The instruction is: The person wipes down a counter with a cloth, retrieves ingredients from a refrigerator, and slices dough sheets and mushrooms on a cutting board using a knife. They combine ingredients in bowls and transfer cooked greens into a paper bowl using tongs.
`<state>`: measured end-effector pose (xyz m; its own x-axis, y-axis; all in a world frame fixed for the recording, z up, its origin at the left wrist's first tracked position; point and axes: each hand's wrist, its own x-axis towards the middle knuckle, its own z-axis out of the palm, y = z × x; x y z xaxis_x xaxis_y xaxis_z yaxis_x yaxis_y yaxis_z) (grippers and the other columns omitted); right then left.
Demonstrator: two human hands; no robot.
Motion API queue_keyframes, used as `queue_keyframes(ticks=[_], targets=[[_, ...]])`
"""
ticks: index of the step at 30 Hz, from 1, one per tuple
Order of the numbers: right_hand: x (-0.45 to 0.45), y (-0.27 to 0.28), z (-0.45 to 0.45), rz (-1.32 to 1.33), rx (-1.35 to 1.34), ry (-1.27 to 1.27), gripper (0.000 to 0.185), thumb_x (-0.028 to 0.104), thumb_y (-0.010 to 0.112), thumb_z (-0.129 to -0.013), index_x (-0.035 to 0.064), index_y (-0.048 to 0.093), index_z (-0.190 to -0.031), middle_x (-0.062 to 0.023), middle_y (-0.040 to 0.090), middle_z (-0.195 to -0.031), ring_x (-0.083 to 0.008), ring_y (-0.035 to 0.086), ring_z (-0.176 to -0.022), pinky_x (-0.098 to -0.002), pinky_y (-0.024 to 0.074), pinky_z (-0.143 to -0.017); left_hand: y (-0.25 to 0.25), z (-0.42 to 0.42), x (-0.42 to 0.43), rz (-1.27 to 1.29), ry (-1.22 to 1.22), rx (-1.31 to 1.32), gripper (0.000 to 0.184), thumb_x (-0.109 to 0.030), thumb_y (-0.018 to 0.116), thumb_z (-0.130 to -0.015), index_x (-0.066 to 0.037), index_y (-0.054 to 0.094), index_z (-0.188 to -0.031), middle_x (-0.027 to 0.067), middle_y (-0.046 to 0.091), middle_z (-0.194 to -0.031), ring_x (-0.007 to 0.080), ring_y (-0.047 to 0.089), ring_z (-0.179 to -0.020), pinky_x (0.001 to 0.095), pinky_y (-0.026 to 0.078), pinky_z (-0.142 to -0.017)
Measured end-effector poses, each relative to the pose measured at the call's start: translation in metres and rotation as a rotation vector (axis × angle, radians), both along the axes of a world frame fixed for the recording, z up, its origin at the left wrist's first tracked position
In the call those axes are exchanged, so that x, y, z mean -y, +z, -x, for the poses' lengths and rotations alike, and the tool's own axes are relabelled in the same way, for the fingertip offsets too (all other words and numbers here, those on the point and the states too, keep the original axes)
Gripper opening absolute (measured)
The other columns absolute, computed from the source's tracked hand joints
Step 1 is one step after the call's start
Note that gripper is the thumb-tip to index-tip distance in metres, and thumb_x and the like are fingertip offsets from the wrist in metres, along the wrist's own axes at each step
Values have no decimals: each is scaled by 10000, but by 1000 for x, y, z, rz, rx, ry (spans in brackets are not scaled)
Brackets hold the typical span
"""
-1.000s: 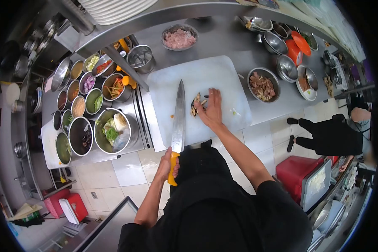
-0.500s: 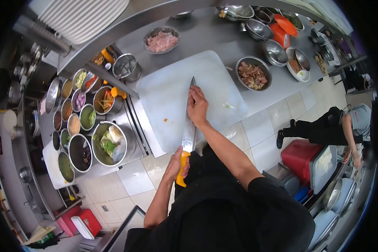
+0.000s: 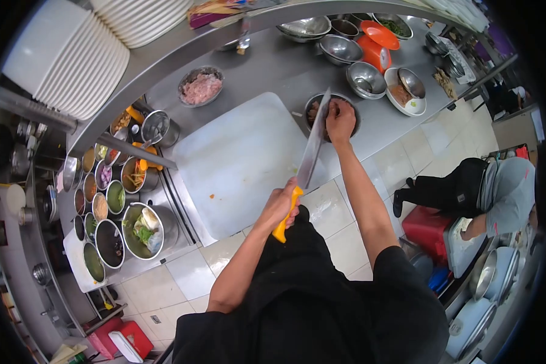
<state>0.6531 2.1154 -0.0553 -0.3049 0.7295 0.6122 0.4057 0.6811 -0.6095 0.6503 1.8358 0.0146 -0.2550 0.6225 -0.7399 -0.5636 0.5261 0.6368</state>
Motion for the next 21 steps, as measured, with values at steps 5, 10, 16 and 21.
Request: queue_keyframes(ticks=[5, 10, 16, 21], targets=[[-25, -12, -13, -50, 237, -29, 211, 287, 630, -895, 89, 700, -872, -110, 684, -856, -347, 608, -845, -466, 462, -755, -2, -6, 45, 122, 173, -107, 637, -622, 421, -940, -34, 495, -707, 35, 429, -489, 142, 396, -347, 293, 338, -337], [-37, 3, -8, 61, 68, 78, 407, 441, 563, -937, 77, 661, -782, -129, 618, -609, -355, 584, -548, -464, 436, -545, 32, -32, 154, 408, 529, -317, 607, -592, 445, -948, -45, 535, -702, 14, 438, -485, 114, 418, -358, 280, 322, -329], [-71, 13, -34, -73, 97, 68, 311, 399, 680, -865, 90, 702, -889, -105, 678, -747, -333, 618, -728, -428, 476, -673, 59, -72, 256, 765, 755, -300, 626, -588, 418, -951, -23, 529, -708, 47, 462, -497, 154, 431, -351, 303, 361, -330], [-103, -16, -69, 41, 202, 117, 429, 357, 721, -838, 21, 652, -1096, -160, 665, -995, -308, 610, -894, -396, 479, -755, 68, -81, 276, 867, 654, -301, 622, -571, 426, -949, -9, 509, -696, 62, 463, -497, 177, 448, -350, 319, 370, -332]])
